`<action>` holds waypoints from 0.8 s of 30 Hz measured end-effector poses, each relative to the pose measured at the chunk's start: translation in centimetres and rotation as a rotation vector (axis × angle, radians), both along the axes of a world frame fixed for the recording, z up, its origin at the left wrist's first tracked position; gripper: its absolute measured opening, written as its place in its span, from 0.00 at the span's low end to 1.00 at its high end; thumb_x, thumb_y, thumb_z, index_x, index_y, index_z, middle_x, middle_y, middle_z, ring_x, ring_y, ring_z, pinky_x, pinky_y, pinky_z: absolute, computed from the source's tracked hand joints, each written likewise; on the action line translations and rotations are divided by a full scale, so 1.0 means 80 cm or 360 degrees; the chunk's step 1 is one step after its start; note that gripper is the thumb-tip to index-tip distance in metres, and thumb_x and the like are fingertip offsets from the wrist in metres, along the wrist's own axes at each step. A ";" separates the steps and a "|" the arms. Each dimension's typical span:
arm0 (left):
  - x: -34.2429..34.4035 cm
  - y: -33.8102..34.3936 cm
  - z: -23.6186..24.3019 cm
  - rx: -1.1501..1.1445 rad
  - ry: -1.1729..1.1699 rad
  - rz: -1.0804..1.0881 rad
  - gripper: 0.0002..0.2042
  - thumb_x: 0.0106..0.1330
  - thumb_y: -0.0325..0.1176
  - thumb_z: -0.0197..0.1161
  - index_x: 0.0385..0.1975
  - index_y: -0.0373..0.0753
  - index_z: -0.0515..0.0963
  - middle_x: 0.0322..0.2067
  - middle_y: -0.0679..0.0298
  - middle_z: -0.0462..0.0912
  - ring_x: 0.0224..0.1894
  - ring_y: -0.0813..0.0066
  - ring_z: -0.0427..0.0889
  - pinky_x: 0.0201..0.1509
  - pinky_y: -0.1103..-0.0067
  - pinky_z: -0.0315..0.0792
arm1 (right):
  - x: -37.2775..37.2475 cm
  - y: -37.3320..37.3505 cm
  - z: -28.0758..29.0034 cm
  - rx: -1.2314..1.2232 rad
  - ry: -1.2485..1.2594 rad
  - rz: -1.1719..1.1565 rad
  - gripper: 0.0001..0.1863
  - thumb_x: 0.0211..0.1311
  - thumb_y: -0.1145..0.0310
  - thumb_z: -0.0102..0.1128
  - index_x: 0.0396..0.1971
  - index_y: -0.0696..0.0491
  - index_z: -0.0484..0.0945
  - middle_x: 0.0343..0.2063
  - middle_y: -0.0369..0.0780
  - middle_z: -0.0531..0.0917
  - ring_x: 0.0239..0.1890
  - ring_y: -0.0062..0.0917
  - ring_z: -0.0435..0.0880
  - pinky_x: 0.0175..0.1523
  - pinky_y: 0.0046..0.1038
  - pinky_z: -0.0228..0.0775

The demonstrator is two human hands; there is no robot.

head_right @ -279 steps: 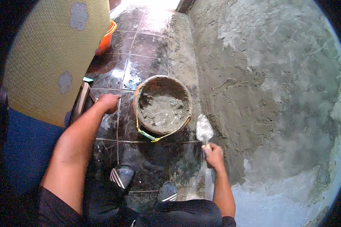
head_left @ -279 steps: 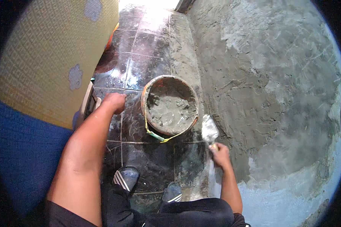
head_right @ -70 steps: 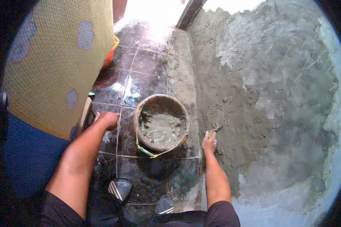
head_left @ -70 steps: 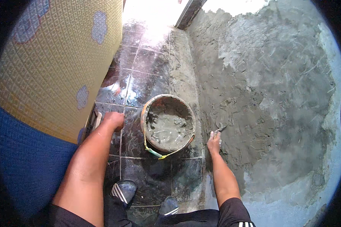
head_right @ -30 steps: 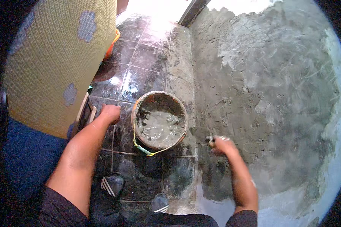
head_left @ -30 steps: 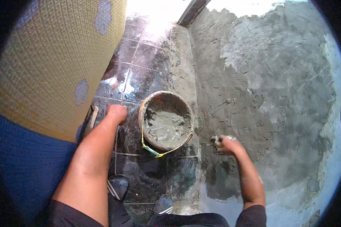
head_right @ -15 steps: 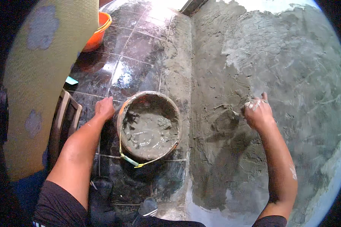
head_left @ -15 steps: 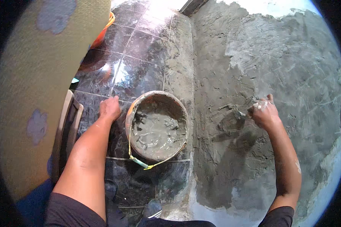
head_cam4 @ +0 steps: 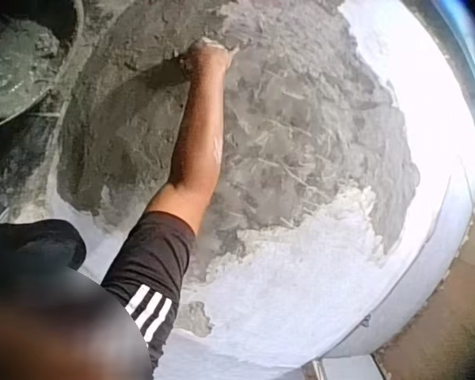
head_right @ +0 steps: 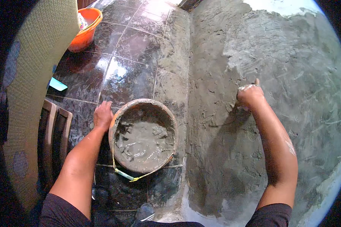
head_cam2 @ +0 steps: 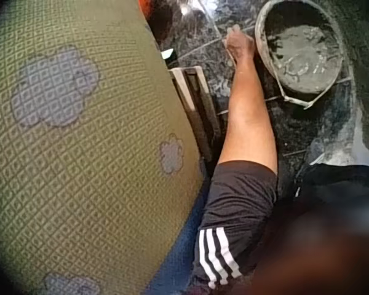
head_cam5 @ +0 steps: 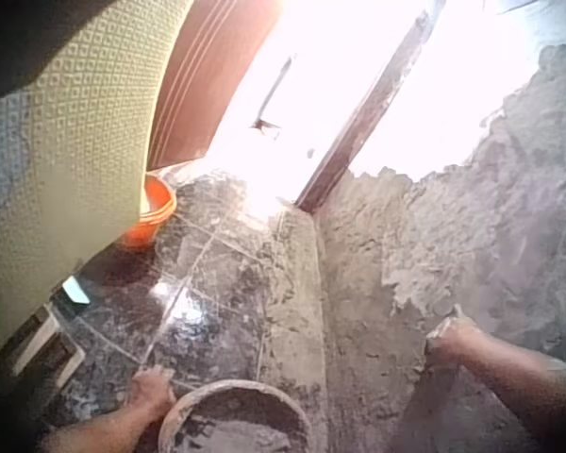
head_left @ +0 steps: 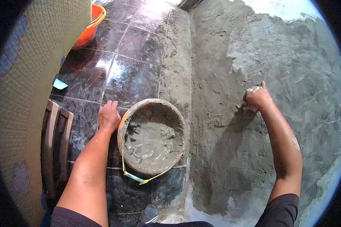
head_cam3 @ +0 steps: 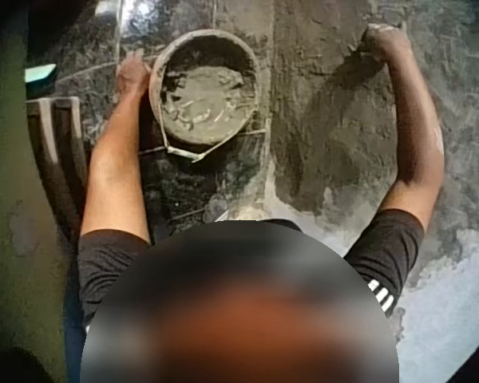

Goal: Applying and smoothing mortar/plaster onto a wall using a trowel.

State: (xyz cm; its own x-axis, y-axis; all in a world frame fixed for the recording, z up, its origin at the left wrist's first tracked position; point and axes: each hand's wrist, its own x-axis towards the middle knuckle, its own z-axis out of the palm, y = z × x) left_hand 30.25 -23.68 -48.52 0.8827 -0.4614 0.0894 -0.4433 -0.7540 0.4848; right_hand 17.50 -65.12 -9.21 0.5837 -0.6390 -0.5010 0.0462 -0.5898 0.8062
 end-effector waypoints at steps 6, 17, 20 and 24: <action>-0.003 -0.002 -0.005 -0.0050 0.0035 0.0028 0.17 0.61 0.28 0.55 0.50 0.37 0.77 0.42 0.55 0.78 0.45 0.55 0.80 0.50 0.63 0.72 | 0.018 -0.004 0.014 -0.0137 -0.0518 0.0405 0.14 0.63 0.52 0.60 0.38 0.46 0.86 0.44 0.41 0.85 0.53 0.38 0.81 0.69 0.61 0.50; -0.001 -0.007 -0.012 0.0021 0.0116 0.0079 0.17 0.62 0.28 0.54 0.51 0.38 0.77 0.42 0.56 0.78 0.47 0.57 0.80 0.53 0.63 0.70 | -0.070 0.074 -0.009 0.0274 0.0091 0.0464 0.09 0.61 0.59 0.59 0.32 0.44 0.86 0.38 0.37 0.87 0.49 0.32 0.83 0.68 0.58 0.54; -0.002 -0.008 -0.013 0.0015 0.0108 0.0097 0.17 0.62 0.28 0.54 0.51 0.38 0.77 0.42 0.56 0.78 0.48 0.57 0.79 0.53 0.63 0.70 | -0.067 0.082 -0.022 0.0197 0.0241 0.0288 0.09 0.61 0.62 0.57 0.34 0.46 0.85 0.39 0.38 0.87 0.51 0.31 0.82 0.68 0.56 0.54; -0.001 -0.006 -0.009 0.0044 0.0113 0.0087 0.17 0.61 0.28 0.54 0.51 0.38 0.77 0.42 0.56 0.78 0.48 0.57 0.79 0.53 0.63 0.69 | -0.047 0.069 -0.026 0.0129 0.0048 0.0305 0.11 0.63 0.64 0.54 0.38 0.48 0.84 0.40 0.40 0.87 0.52 0.33 0.82 0.70 0.55 0.53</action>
State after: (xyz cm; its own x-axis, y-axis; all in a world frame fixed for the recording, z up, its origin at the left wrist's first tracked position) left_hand 30.14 -24.18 -49.28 0.9102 -0.4140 0.0135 -0.3664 -0.7895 0.4924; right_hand 13.76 -59.59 -11.30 0.6749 -0.4745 -0.5652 0.1871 -0.6308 0.7530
